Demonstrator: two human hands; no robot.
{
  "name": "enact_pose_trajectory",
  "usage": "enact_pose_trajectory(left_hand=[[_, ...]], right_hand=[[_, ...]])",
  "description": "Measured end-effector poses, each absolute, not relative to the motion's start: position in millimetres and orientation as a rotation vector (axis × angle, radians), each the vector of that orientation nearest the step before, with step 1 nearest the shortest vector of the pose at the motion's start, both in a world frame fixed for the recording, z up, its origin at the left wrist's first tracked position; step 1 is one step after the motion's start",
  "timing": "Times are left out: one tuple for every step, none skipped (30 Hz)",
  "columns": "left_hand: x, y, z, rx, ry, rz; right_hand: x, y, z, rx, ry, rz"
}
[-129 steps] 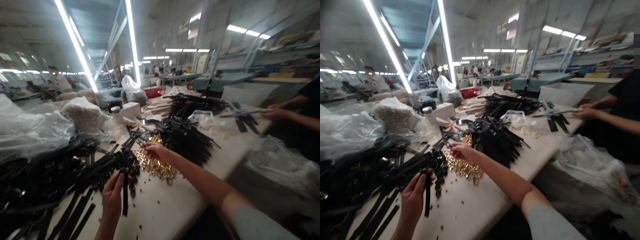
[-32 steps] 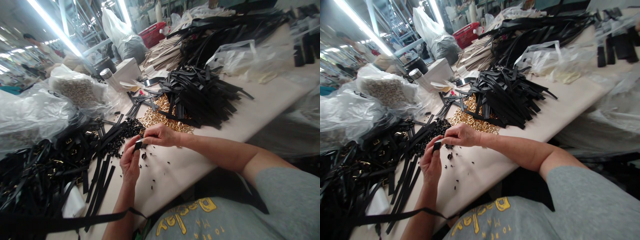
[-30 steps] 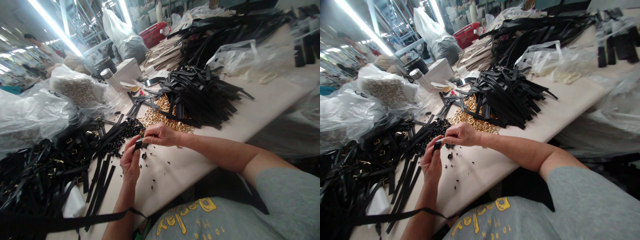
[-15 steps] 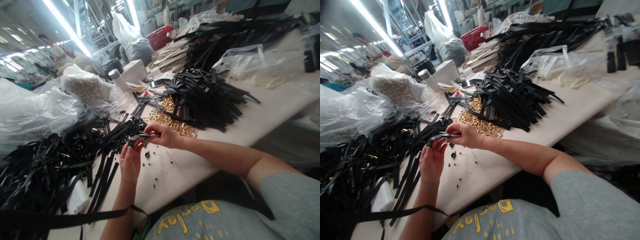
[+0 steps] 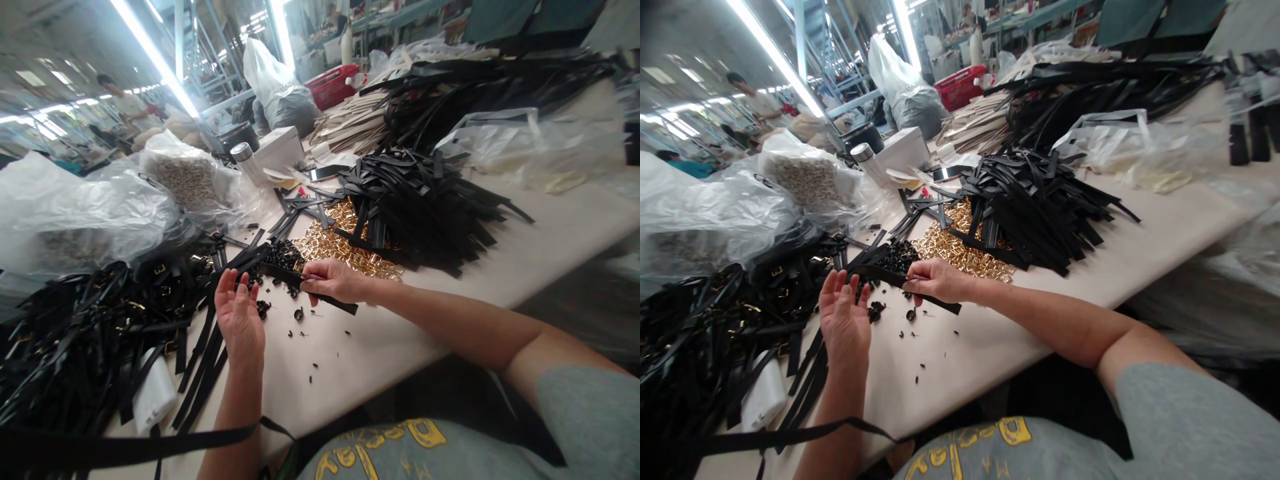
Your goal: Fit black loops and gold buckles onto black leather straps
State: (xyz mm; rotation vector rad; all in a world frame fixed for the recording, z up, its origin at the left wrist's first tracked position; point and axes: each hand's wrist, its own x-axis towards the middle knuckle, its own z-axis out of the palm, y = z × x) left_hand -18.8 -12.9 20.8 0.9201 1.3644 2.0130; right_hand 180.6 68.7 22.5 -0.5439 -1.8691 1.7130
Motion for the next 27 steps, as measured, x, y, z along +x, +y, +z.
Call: enact_pose_trajectory(left_hand=[[-19, -13, 21, 0.962, 1.402, 2.04], [-20, -14, 21, 1.018, 1.429, 2.077], [-20, -14, 22, 1.089, 1.451, 2.114], [-19, -16, 22, 1.172, 1.47, 2.131], [-19, -17, 23, 1.25, 1.487, 2.121], [-19, -18, 23, 1.305, 1.51, 2.078], [-19, -19, 23, 1.321, 1.541, 2.016], [-19, -19, 22, 1.301, 1.573, 1.948], [-19, -19, 22, 1.253, 1.599, 1.892], [-20, -18, 21, 1.186, 1.607, 1.854], [-20, -17, 20, 1.104, 1.588, 1.83], [-21, -16, 20, 1.011, 1.54, 1.807], [-21, -15, 20, 0.908, 1.466, 1.777], [-21, -14, 21, 0.801, 1.38, 1.732], [-21, -13, 22, 0.695, 1.293, 1.673], [-21, -13, 23, 0.6, 1.214, 1.611], [-20, -12, 23, 0.521, 1.151, 1.558], [-19, -12, 23, 0.458, 1.109, 1.522], [-19, -12, 23, 0.414, 1.087, 1.507], [-19, -11, 22, 0.394, 1.082, 1.502], [-19, -10, 20, 0.395, 1.09, 1.504], [-19, -10, 19, 0.412, 1.11, 1.507], [-20, -9, 17, 0.438, 1.139, 1.512], [-20, -8, 16, 0.468, 1.173, 1.51], [-20, -7, 15, 0.501, 1.208, 1.497], [-20, -7, 13, 0.535, 1.246, 1.477], [-19, -7, 13, 0.576, 1.287, 1.458]], right_hand=[[181, 69, 23, -0.567, -1.878, 1.715], [181, 69, 23, -0.597, -1.899, 1.709], [181, 69, 24, -0.631, -1.927, 1.698], [181, 70, 24, -0.665, -1.956, 1.691], [181, 70, 25, -0.69, -1.983, 1.692], [181, 70, 26, -0.705, -2.006, 1.702], [181, 70, 26, -0.708, -2.023, 1.721], [181, 70, 27, -0.704, -2.031, 1.741], [181, 70, 27, -0.694, -2.034, 1.761], [181, 70, 27, -0.683, -2.031, 1.781], [180, 70, 26, -0.671, -2.023, 1.804], [180, 70, 25, -0.653, -2.011, 1.832], [180, 69, 24, -0.628, -2.0, 1.866], [180, 69, 23, -0.602, -1.988, 1.899], [180, 69, 22, -0.579, -1.975, 1.929], [179, 69, 22, -0.565, -1.959, 1.957], [179, 69, 21, -0.562, -1.942, 1.986], [178, 68, 20, -0.565, -1.923, 2.017], [177, 68, 18, -0.57, -1.899, 2.056], [176, 67, 16, -0.573, -1.862, 2.1], [174, 66, 14, -0.576, -1.814, 2.146], [173, 65, 12, -0.578, -1.762, 2.184], [171, 64, 9, -0.583, -1.71, 2.211], [170, 63, 7, -0.591, -1.665, 2.225], [168, 62, 5, -0.602, -1.634, 2.23], [167, 61, 3, -0.617, -1.614, 2.232], [167, 60, 2, -0.635, -1.599, 2.23]])
